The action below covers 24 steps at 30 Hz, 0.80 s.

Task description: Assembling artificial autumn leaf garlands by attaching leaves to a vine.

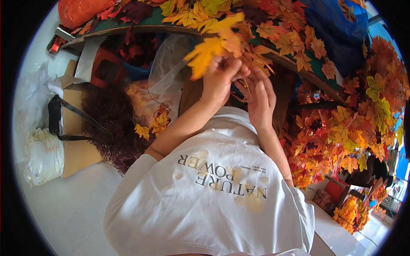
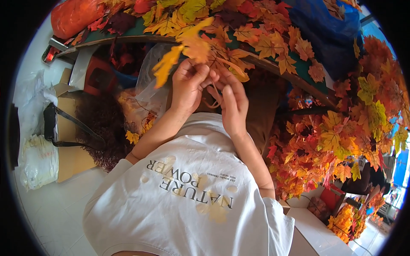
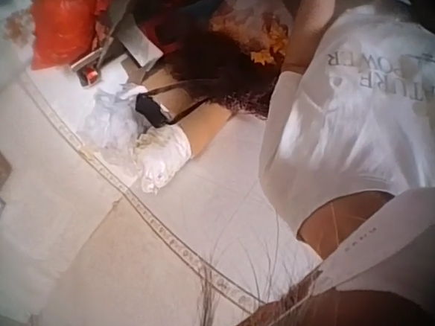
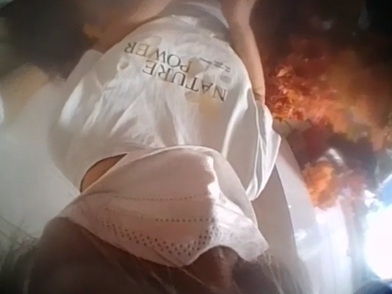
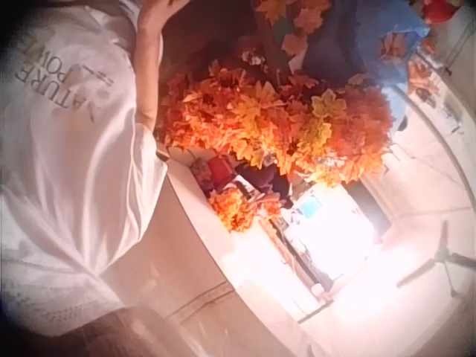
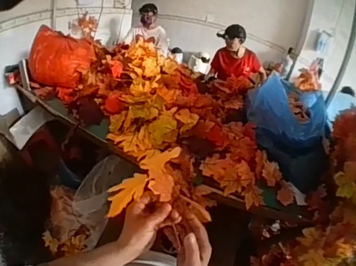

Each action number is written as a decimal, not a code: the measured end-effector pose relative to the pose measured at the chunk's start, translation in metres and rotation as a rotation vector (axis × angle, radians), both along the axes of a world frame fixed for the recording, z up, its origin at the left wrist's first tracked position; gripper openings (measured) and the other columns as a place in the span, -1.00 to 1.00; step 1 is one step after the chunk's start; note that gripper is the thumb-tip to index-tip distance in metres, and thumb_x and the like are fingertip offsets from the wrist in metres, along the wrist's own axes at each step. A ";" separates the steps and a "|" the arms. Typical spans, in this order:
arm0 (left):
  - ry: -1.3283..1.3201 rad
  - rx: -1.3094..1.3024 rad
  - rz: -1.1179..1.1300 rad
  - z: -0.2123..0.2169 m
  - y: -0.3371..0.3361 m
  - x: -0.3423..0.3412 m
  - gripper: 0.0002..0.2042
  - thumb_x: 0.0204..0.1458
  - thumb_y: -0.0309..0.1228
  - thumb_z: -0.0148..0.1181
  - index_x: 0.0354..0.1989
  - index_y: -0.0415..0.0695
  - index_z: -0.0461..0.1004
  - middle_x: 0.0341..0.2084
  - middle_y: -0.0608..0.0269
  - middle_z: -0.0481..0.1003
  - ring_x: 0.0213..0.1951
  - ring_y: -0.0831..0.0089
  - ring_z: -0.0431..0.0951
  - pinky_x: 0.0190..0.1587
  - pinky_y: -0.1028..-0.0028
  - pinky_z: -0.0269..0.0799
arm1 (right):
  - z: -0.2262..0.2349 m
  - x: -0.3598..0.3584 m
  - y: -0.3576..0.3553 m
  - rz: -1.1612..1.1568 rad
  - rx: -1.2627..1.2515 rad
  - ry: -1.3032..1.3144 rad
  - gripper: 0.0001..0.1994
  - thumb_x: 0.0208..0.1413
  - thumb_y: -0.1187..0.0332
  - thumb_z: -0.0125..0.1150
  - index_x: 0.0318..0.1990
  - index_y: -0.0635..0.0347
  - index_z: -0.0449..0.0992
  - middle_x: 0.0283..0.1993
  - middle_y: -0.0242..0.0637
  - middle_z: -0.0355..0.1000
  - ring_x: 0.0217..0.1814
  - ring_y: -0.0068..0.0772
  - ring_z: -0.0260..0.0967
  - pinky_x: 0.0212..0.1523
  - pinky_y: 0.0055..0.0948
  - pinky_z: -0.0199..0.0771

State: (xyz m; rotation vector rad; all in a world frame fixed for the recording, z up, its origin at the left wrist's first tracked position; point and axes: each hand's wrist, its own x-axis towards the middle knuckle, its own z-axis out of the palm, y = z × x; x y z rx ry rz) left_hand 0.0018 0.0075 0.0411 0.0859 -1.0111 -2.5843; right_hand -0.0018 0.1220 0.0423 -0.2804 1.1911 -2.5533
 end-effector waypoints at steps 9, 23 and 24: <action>-0.002 0.080 0.191 0.013 -0.009 -0.003 -0.90 0.08 -0.58 0.10 -0.26 -0.14 0.34 -0.32 0.26 0.47 -0.27 0.45 0.55 -0.15 0.49 0.52 | -0.022 -0.005 -0.003 -0.059 0.431 0.550 -0.73 0.28 0.37 -0.12 0.03 0.34 0.35 -0.37 -0.40 0.37 -0.31 -0.65 0.29 -0.25 -0.64 0.32; -0.484 0.081 -0.138 -0.056 0.005 -0.008 -0.74 0.00 -0.27 0.26 -0.28 -0.24 0.50 -0.51 0.28 0.49 -0.45 0.54 0.48 -0.32 0.55 0.46 | -0.017 -0.041 0.016 0.027 1.396 1.063 -0.87 0.09 0.46 0.02 -0.25 0.27 0.46 -0.39 -0.06 0.45 -0.39 -0.13 0.48 -0.39 -0.31 0.46; -0.477 0.081 -0.138 -0.065 0.001 -0.008 -0.74 0.00 -0.27 0.26 -0.28 -0.24 0.50 -0.51 0.28 0.49 -0.45 0.54 0.48 -0.32 0.55 0.46 | -0.020 -0.042 0.017 0.098 1.683 1.216 -0.88 0.09 0.42 0.03 -0.32 0.28 0.45 -0.39 -0.06 0.45 -0.38 -0.13 0.47 -0.37 -0.28 0.47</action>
